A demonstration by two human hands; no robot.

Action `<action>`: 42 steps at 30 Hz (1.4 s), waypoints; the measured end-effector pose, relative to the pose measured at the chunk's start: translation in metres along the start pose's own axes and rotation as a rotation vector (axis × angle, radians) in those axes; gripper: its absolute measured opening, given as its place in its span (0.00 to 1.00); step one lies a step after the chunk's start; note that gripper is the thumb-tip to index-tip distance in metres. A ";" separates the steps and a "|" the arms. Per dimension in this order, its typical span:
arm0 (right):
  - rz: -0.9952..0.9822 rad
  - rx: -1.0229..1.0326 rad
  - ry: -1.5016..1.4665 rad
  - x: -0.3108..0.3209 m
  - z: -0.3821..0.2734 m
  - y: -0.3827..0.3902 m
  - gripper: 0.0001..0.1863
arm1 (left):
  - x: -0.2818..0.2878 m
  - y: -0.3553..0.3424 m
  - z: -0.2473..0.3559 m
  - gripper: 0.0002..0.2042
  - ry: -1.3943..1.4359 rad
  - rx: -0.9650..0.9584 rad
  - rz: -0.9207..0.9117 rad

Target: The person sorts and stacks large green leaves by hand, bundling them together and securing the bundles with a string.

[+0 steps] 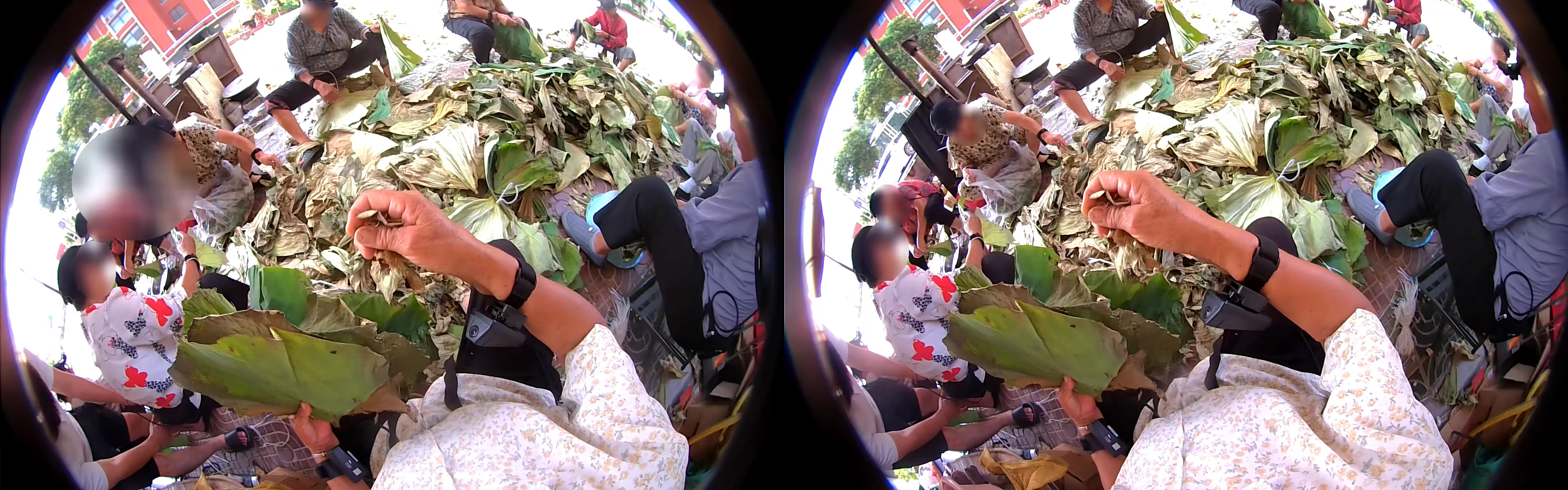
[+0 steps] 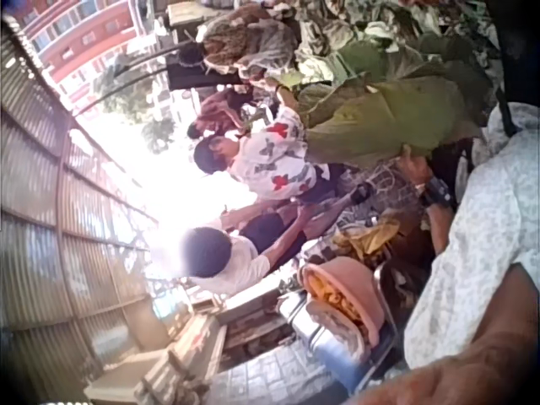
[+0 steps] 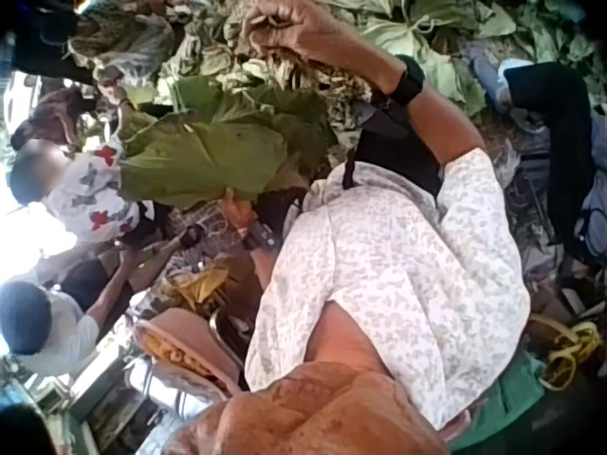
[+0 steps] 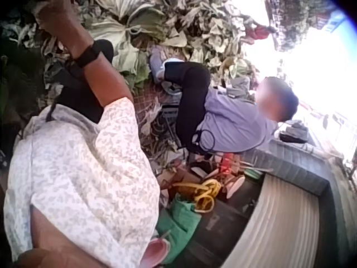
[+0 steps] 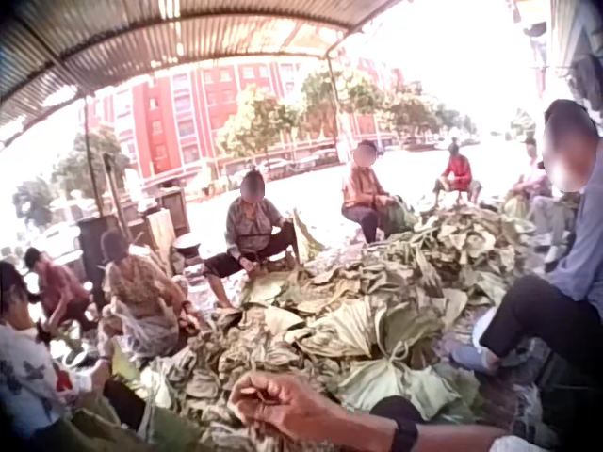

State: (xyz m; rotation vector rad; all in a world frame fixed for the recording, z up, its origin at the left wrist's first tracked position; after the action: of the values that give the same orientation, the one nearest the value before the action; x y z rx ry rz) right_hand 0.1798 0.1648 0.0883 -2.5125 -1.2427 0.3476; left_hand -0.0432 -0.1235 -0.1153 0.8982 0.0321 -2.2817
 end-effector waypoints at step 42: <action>0.024 -0.118 0.193 -0.026 0.025 0.024 0.08 | -0.014 0.005 -0.003 0.28 0.036 0.017 0.048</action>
State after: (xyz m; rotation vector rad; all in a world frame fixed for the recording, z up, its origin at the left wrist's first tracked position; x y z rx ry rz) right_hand 0.1730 0.1350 0.0580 -2.5889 -1.1889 0.0359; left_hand -0.0311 -0.1182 -0.1081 0.9386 0.0070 -2.2242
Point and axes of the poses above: each hand's wrist, its own y-axis away from the middle knuckle, its own x-axis out of the back of the hand, z = x × y, the point moved 1 cm from there along -y, towards the middle knuckle, and after that the axes turned 8 degrees about x, right-handed, at the moved point
